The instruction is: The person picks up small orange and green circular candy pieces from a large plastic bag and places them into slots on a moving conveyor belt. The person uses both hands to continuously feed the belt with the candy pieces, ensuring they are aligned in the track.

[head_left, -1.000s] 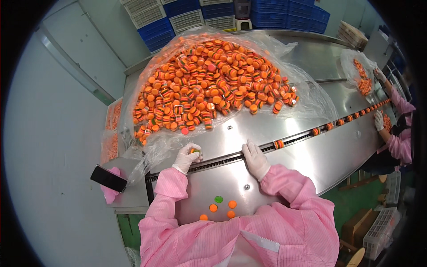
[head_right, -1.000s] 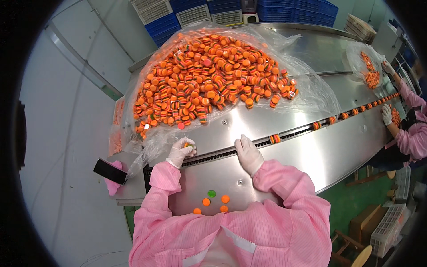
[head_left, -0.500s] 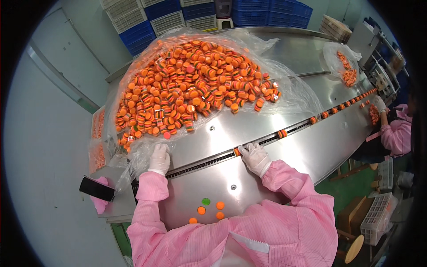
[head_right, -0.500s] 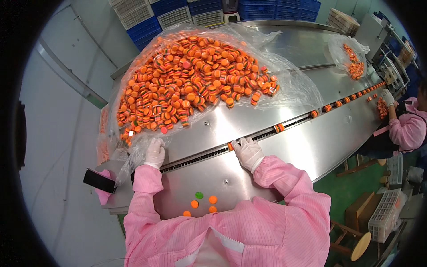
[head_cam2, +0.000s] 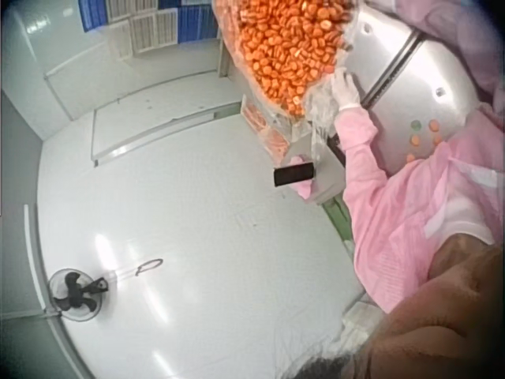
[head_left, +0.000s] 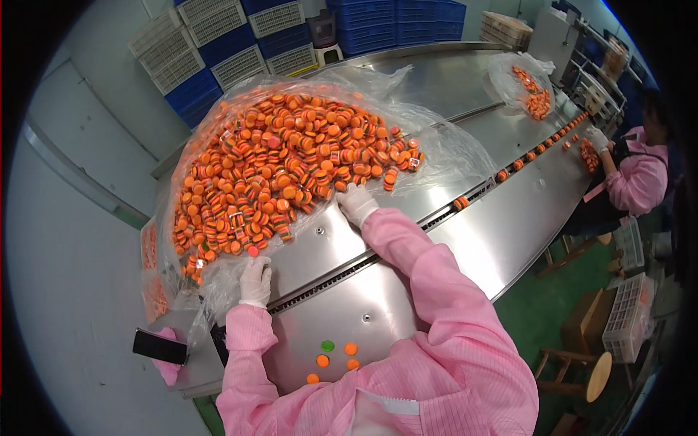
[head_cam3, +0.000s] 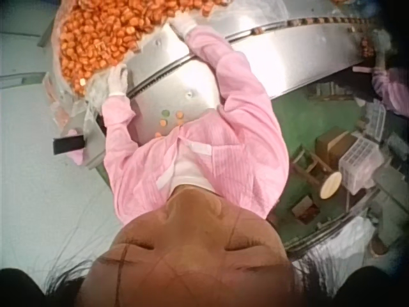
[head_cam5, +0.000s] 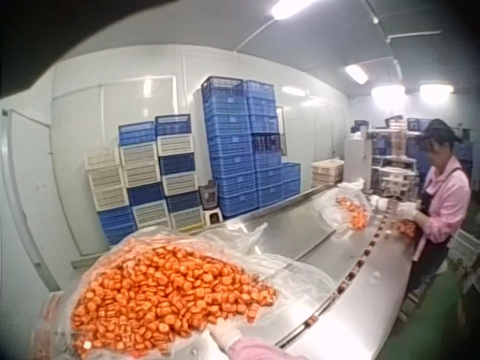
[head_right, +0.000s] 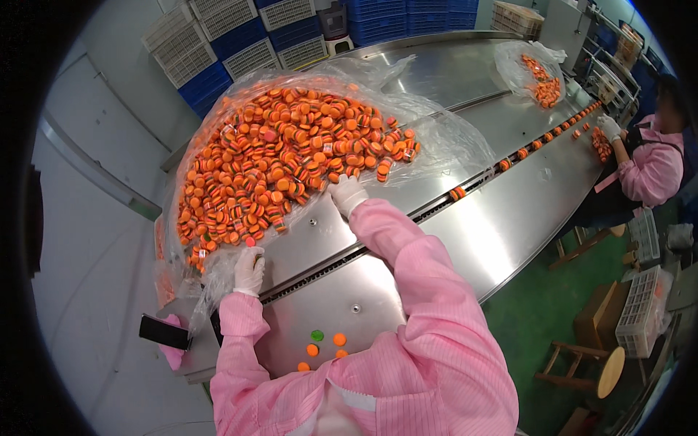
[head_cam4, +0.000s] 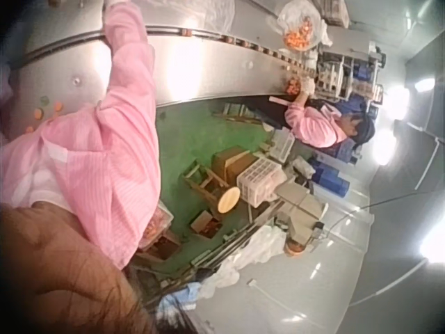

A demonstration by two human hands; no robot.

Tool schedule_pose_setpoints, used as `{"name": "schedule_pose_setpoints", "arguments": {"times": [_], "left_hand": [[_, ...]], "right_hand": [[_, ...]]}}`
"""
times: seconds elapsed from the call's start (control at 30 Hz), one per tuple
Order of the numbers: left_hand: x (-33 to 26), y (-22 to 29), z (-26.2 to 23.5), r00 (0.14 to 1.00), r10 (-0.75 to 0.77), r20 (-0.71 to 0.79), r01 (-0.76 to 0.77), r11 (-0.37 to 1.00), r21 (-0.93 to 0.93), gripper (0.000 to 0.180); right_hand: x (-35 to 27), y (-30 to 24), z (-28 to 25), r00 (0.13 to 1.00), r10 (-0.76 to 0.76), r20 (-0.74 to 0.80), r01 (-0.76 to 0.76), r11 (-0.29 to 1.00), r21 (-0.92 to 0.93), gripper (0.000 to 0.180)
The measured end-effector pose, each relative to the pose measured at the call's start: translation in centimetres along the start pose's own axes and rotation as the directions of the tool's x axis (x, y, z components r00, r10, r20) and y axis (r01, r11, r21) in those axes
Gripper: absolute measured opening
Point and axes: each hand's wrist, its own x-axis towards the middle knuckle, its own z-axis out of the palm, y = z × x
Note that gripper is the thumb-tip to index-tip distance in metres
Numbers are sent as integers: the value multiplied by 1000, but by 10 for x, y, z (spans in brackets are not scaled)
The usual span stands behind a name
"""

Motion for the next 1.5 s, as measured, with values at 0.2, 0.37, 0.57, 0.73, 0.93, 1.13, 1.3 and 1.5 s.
{"name": "schedule_pose_setpoints", "arguments": {"times": [0.2, 0.37, 0.57, 0.73, 0.93, 1.13, 1.3, 1.5], "left_hand": [[-11, 9, 8, 863, -473, 179, 504, 778, -375, 18], [-15, 18, 4, 785, -505, 358, 616, 576, -538, 19], [-21, 34, 1, 789, -412, 455, 605, 396, -691, 18], [-27, 33, 2, 803, -449, 391, 583, 462, -668, 18], [-35, 39, -1, 883, -422, 208, 467, 737, -488, 20], [-53, 27, -12, 862, -456, 221, 479, 591, -649, 23], [-58, 19, -20, 845, -472, 251, 492, 507, -708, 25], [-58, 11, -20, 807, -444, 390, 550, 323, -770, 25]], "right_hand": [[-47, -2, -17, 990, 6, -143, 44, 938, 343, 18], [-115, 8, -26, 878, -473, -75, 479, 868, 131, 29], [-158, 21, -23, 851, -524, -21, 520, 849, -95, 40], [-101, -53, -44, 869, -469, -155, 484, 872, 75, 30], [-9, -159, 43, 830, -541, -137, 557, 789, 260, 22], [21, -212, 44, 955, -242, 172, 228, 968, 101, 22], [21, -209, 46, 971, -175, 162, 168, 984, 55, 20], [18, -199, 42, 956, -214, 201, 205, 977, 65, 23]]}}
